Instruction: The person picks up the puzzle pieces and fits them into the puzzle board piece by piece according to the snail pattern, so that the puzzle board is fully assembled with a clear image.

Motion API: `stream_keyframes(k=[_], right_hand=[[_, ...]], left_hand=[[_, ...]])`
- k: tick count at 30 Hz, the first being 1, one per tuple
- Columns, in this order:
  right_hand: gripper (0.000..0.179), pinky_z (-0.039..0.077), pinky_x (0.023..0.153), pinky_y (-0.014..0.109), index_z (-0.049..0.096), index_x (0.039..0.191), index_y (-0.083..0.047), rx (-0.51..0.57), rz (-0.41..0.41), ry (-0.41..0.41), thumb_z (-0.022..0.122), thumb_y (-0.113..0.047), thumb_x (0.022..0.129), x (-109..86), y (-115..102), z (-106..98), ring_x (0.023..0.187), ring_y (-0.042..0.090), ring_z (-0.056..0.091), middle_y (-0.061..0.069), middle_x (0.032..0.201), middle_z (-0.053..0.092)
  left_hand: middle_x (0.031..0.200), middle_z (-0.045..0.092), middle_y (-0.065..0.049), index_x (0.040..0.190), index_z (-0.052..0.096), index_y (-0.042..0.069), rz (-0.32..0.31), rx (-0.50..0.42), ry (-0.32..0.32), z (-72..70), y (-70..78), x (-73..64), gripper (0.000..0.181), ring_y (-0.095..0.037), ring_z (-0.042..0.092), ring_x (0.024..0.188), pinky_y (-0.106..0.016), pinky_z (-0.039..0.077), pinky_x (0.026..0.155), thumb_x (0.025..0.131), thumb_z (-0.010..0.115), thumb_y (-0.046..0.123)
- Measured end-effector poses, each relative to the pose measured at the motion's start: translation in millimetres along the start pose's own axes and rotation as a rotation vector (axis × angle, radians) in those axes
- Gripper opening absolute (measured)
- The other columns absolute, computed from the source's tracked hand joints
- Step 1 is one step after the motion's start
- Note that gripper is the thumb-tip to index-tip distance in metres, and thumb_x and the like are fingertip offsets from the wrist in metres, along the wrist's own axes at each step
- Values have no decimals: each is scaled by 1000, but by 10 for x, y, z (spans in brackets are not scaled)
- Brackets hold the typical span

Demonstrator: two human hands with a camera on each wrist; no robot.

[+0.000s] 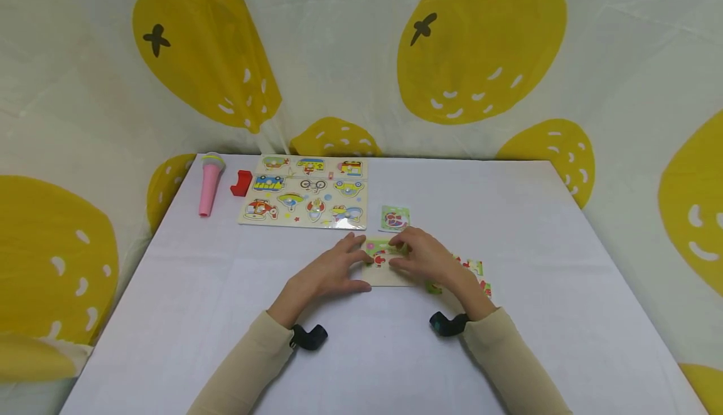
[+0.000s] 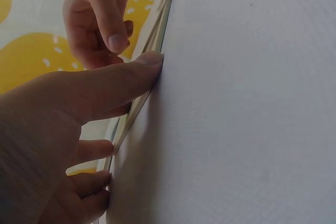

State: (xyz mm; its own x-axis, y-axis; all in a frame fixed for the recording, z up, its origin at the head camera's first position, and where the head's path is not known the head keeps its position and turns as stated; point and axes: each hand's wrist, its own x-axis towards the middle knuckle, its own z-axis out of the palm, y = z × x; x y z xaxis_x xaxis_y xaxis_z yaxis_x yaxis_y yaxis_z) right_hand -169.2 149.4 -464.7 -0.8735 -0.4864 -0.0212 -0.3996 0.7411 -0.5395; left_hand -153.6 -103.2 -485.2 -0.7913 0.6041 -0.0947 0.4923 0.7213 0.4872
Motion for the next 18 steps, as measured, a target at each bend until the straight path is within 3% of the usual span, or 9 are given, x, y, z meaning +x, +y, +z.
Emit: stream_keyframes(k=[8, 18], right_hand=[[42, 52, 89, 40, 67, 122, -9, 5, 9, 24, 77, -30, 87, -163, 129, -171, 103, 23, 58, 5, 117, 65], [44, 51, 88, 40, 65, 125, -9, -7, 81, 33, 77, -28, 87, -345, 329, -303, 106, 24, 56, 6, 121, 63]], left_hand=[[163, 33, -8, 130, 64, 25, -3, -4, -3, -4, 12, -5, 53, -34, 20, 155, -51, 31, 122, 84, 78, 47], [163, 33, -8, 130, 65, 24, 1, 1, 3, -1, 14, -8, 53, -34, 21, 155, -50, 30, 123, 84, 79, 46]])
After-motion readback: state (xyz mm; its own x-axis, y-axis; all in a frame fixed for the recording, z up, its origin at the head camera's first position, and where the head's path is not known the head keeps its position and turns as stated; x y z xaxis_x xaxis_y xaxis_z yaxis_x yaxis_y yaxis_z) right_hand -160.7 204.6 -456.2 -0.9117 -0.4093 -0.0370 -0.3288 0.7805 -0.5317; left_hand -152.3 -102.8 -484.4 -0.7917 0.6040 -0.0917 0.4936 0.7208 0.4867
